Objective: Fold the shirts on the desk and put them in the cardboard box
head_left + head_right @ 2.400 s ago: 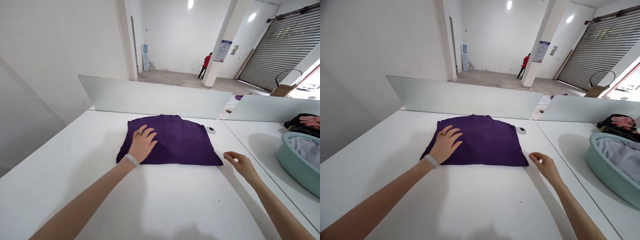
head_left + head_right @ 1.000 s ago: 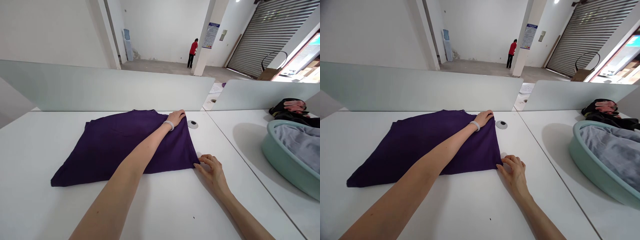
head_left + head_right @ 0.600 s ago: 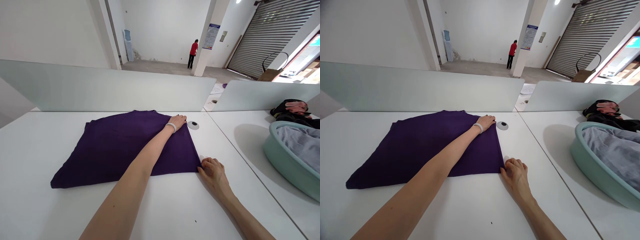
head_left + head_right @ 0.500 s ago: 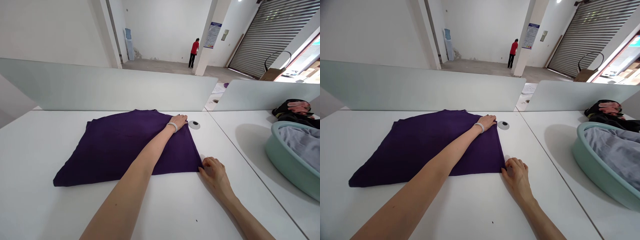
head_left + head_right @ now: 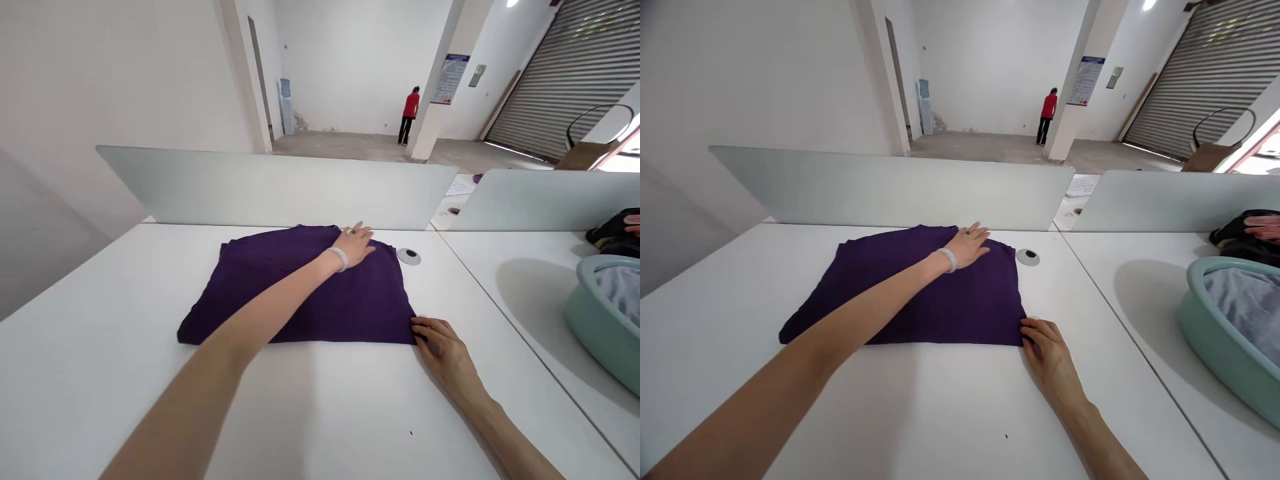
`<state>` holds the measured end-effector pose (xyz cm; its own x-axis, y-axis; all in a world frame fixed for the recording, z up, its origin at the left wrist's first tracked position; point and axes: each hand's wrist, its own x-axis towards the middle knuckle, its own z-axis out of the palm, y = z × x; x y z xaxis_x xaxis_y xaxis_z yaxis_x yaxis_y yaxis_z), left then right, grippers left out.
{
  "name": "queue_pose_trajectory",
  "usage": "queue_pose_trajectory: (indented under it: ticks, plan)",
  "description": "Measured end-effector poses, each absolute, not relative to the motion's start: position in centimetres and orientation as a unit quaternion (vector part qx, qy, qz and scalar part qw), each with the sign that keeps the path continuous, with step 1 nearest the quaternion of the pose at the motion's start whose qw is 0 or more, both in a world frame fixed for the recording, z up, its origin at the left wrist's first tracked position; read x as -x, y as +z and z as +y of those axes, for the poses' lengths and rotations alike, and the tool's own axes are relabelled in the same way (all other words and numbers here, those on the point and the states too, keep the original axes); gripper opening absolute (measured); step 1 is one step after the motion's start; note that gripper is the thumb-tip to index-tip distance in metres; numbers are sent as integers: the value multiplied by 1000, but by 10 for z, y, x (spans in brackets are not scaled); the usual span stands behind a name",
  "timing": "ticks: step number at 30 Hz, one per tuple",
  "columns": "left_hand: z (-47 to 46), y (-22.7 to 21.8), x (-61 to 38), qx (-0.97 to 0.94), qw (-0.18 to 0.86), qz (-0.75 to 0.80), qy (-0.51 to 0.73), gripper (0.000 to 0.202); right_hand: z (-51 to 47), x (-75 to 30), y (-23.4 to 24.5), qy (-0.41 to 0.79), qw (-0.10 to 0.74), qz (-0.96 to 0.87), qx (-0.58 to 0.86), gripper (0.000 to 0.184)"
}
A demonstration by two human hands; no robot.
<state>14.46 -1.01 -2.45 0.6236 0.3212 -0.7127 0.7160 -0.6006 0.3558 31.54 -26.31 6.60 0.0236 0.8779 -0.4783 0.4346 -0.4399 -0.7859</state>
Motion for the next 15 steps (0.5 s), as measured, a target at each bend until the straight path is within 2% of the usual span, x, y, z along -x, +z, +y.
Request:
queue_pose_trajectory:
  ticks: [5, 9, 15]
  plan:
    - [21, 39, -34, -759, 257, 460, -381, 63, -268, -316, 60, 497, 212, -482, 690, 23]
    - [16, 72, 37, -730, 220, 509, -399, 65, -272, -317, 54, 492, 205, -486, 692, 23]
    - [-13, 77, 13, -750, 207, 515, -359, 64, -274, -319, 50, 481, 205, -502, 689, 23]
